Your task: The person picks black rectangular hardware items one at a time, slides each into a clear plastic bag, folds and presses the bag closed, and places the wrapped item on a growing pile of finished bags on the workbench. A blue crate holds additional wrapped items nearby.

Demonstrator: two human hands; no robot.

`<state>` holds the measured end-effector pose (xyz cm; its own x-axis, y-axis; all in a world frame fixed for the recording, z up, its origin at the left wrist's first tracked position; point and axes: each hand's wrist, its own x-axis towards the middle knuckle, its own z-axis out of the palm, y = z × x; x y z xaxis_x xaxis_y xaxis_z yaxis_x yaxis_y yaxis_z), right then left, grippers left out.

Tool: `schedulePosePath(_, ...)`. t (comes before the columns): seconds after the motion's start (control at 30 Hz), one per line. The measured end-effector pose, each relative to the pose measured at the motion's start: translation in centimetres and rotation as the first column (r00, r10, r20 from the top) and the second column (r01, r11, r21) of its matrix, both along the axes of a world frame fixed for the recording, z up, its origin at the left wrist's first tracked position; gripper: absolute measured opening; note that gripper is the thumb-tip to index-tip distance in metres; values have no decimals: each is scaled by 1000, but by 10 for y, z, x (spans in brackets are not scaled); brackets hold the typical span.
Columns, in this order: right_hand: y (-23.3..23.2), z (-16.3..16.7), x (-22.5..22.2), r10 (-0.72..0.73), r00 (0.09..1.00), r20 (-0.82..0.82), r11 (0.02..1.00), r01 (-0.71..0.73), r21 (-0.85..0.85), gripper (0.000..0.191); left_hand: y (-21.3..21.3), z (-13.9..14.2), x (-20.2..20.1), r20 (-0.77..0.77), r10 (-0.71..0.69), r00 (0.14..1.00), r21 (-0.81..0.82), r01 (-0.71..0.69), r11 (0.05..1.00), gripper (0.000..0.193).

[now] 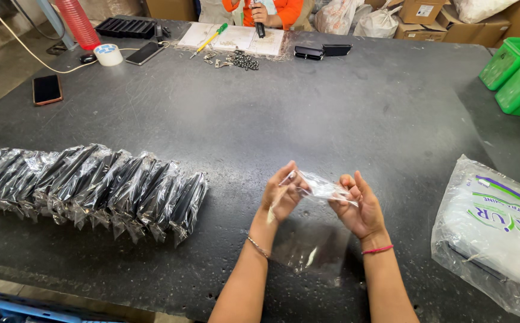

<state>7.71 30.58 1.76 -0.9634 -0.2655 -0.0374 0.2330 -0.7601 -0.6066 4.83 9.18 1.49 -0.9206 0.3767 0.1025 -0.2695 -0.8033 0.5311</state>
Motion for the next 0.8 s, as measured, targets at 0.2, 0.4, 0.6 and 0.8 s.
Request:
schedulePosePath(0.2, -1, -7, -2, 207, 973, -100, 978, -205, 29, 40, -4, -3, -4, 50, -27, 998, 89, 23, 996, 34)
schedulePosePath(0.4, 3, -20, -5, 364, 932, 2, 912, -356, 201, 38, -3, -18, -12, 60, -69, 996, -1, 70, 998, 31)
schedulePosePath(0.6, 6, -52, -5, 378, 894, -239, 909, -310, 277, 17, 8, -37, -12, 46, -333, 942, -32, 335, 942, 31)
schedulePosePath(0.8, 13, -33, 0, 46, 965, -256, 992, -74, -98, 21, 47, -48, 4, 38, -428, 903, -238, 424, 874, 31)
